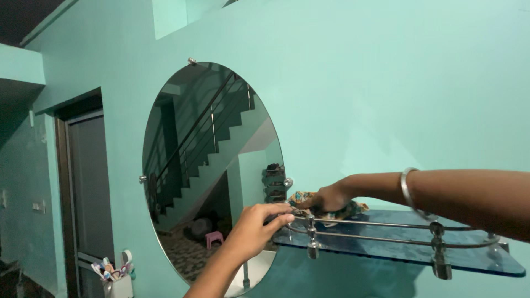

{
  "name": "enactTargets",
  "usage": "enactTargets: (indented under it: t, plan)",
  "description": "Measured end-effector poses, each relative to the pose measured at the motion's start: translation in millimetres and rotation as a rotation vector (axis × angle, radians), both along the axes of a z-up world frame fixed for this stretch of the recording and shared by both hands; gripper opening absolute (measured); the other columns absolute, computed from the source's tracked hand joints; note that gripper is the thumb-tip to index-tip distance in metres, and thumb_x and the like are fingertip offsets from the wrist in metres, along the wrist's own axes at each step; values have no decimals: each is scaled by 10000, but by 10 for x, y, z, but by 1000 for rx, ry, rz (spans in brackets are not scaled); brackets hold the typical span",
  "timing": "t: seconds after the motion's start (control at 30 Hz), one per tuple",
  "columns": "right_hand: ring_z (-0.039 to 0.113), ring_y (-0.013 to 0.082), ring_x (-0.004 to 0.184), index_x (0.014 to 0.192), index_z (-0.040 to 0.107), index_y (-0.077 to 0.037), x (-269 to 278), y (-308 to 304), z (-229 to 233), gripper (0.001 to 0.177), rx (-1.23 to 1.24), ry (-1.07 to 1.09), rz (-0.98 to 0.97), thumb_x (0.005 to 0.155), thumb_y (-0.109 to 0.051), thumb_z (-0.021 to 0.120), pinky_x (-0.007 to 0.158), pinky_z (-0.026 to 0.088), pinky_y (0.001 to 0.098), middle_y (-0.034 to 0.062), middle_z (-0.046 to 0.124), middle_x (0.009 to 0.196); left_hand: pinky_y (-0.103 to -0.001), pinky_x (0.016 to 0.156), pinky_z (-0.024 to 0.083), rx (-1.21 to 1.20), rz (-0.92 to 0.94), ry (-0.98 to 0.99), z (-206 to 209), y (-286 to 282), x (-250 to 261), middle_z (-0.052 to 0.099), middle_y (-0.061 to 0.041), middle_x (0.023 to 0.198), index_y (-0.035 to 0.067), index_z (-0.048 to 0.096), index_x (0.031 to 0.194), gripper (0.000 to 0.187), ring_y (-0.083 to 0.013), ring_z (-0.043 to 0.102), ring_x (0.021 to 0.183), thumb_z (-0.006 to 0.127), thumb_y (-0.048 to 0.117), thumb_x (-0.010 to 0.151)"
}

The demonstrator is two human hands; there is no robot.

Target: The person removes various toiletries and accessories from a glass shelf above a bathroom sink and places them on the counter. They then use a cloth to wipe the shelf surface and metal frame, rinsing the cloth in the sink midway through. The person continues wiping the shelf until the end of the clip.

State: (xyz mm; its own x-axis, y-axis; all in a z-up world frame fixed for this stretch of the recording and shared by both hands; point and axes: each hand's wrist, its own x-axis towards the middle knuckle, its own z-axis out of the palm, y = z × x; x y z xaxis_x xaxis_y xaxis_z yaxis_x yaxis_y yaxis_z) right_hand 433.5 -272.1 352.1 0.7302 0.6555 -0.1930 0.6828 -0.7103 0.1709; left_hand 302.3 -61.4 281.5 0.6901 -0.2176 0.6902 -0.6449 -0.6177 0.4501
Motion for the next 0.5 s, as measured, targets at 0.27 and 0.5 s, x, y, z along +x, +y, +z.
enactTargets:
  t: [0.27,0.5]
  plan:
    - [570,239,1292,1459,568,-144,-248,-283,1,621,272,369,355,880,67,487,1124,460,393,128,630,1416,-339,955,551,-21,-24,-26,-14,7,16,783,-120,1172,70,765,1137,392,-251,757,1095,709,358,877]
    - [600,281,1255,1574,370,-328,-148,-120,30,830,89,154,35,865,95,449,1096,507,431,131,605,1418,-358,861,566,-24,-4,15,-15,-1,-17,803,-125,1043,61,762,1113,360,-266,773,958,696,329,882]
